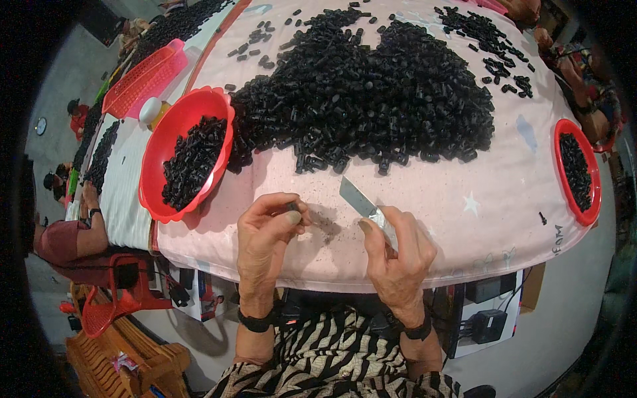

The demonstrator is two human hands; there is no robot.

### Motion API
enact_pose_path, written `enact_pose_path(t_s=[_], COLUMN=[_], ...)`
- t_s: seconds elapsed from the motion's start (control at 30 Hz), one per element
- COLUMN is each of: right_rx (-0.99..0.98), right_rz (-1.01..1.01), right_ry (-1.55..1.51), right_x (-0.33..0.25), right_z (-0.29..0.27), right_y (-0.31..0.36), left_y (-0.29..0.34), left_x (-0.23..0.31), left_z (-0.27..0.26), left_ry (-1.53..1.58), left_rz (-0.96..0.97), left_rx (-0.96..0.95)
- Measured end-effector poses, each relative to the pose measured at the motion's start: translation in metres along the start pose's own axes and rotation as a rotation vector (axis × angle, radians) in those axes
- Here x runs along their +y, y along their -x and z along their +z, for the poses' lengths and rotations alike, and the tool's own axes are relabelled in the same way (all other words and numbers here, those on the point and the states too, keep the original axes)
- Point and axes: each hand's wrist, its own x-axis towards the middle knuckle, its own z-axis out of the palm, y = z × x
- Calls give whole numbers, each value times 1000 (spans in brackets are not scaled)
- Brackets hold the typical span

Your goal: Trimming excess plastic from small black shoe components using a utility knife.

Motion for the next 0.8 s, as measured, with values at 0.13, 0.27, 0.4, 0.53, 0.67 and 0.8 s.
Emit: enact_pose_path(t_s=[0.13,0.27,0.4,0.53,0.67,0.8], right_rx=[11,2,1,15,-2,0], right_rz=[-13,-16,-15,-42,-31,-47], right_ry=[18,16,18,11,16,5], right_x=[-1,0,0,2,1,3], right_z=[-1,-1,-1,0,-1,0], right_y=[-1,-1,-1,-1,-1,-1], left_y=[-1,-2,-3,-2,-1,-2], left_x=[2,3,5,2,0,-1], left_z=[0,-3,-2,-1,-5,-5], left_ry=[16,114,138,139,159,175], left_rz=[-17,-33,-61,30,11,16], left_rx=[-1,-34,-31,-48,-37,-45])
